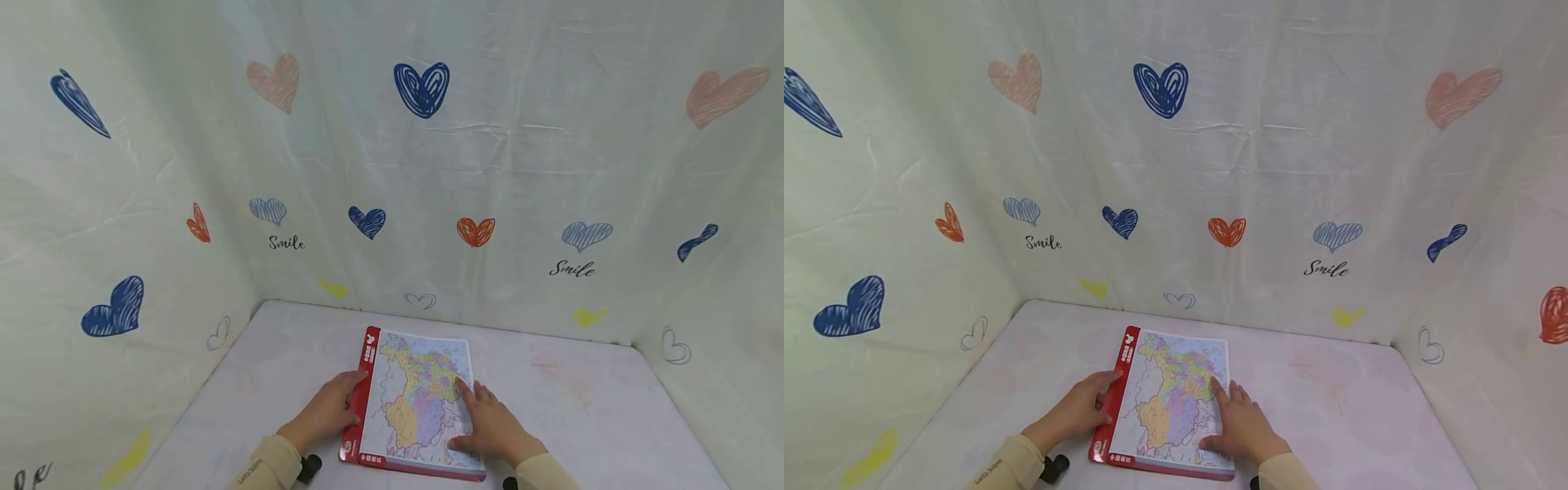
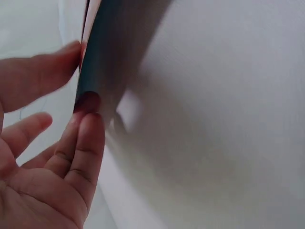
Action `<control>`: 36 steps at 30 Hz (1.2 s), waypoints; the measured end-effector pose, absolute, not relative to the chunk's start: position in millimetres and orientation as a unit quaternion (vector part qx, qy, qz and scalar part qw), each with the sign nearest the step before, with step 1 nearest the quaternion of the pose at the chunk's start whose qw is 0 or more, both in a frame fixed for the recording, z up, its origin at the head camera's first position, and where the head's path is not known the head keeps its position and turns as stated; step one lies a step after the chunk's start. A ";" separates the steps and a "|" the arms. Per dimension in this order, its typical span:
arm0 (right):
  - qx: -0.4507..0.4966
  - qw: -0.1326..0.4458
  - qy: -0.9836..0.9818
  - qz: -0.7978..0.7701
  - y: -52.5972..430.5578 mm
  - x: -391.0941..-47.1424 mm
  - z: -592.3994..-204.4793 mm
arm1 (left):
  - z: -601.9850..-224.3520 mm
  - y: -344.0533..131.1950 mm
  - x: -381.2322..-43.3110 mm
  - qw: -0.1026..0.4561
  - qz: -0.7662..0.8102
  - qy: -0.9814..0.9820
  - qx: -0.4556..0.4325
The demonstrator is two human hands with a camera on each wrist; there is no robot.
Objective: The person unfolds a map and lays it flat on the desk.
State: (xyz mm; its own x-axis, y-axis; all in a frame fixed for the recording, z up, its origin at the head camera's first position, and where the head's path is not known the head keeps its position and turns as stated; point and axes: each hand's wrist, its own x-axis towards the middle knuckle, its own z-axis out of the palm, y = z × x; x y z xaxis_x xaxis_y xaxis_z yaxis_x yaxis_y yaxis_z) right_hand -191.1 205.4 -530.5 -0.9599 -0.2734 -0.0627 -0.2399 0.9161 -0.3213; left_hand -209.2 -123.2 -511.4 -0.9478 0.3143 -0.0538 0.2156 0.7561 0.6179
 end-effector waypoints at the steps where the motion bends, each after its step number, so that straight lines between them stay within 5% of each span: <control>1: -0.131 0.053 0.977 -0.160 205.5 -191.0 -530.1 | -511.3 -122.8 -209.9 0.080 0.331 0.930 0.136; 18: -0.087 -0.002 0.962 -0.257 203.1 -195.7 -525.6 | -517.2 -122.1 -216.0 0.123 0.408 0.898 0.113; 36: -0.100 0.066 0.938 -0.325 214.3 -202.4 -529.9 | -514.6 -123.7 -220.1 0.147 0.429 0.883 0.122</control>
State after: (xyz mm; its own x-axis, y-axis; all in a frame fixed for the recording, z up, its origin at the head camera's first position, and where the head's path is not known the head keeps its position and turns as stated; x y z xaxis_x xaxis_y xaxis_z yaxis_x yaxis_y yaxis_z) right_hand -202.4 214.3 -529.9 -0.9714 -0.2302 -0.0578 -0.1450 0.7682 -0.6236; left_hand -220.1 -123.7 -514.6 -0.9272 0.3410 -0.1546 0.0888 0.6014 0.7940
